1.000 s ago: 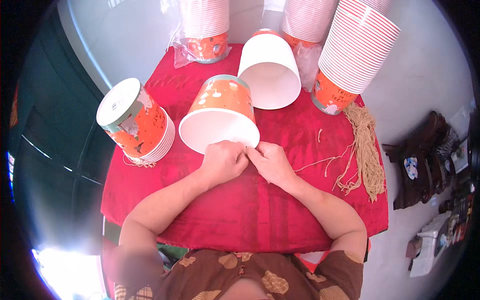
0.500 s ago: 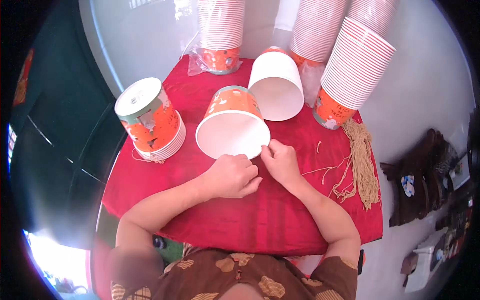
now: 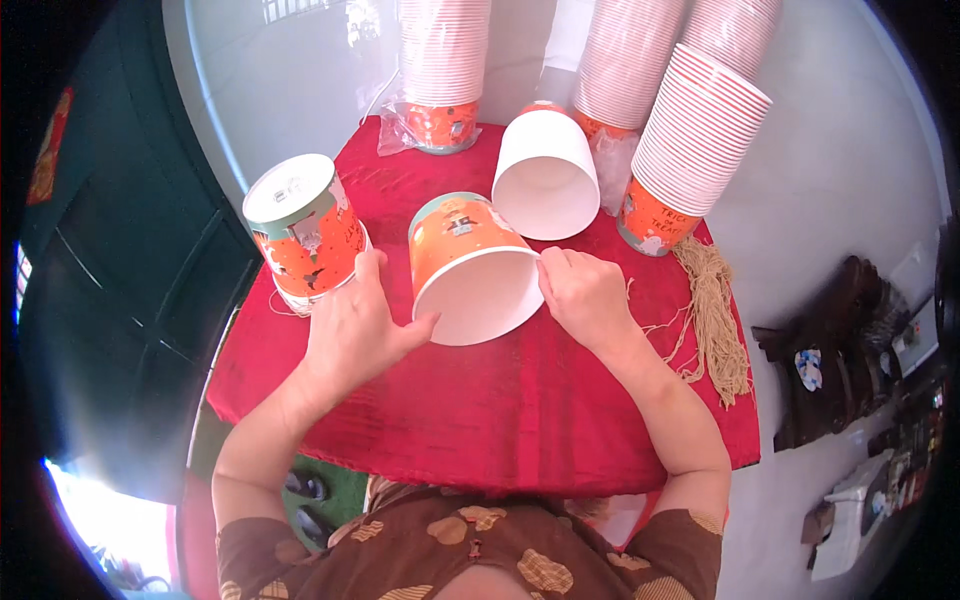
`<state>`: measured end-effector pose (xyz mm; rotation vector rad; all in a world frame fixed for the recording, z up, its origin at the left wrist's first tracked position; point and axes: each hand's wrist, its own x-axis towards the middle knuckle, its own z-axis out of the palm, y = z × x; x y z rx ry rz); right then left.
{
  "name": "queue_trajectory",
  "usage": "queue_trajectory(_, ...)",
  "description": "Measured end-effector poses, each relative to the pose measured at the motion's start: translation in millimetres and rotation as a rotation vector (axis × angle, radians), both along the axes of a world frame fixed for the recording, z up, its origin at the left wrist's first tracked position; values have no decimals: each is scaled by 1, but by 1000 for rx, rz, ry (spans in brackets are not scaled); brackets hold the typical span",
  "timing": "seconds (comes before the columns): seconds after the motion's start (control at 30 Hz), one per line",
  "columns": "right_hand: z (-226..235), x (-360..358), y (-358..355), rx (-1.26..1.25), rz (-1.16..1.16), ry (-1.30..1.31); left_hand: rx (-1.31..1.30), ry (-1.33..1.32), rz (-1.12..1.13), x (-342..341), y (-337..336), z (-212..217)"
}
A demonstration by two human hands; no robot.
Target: Attaching strings to paper cups and stacking them for packaging.
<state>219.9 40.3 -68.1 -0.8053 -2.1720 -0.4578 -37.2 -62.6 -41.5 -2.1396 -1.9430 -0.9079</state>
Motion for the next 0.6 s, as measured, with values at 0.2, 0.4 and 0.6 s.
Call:
queue_trajectory(0.2, 9, -11, -7, 52, 36, -102, -242, -207, -124, -13, 38, -44)
queue_trajectory(0.4, 1, -1, -13, -26, -16, 149, -313, -705, -100, -1, 55, -51)
queue_trajectory(0.6, -45, 19, -14, -237, -65, -11, -434, -1279, -93, -2, 72, -72)
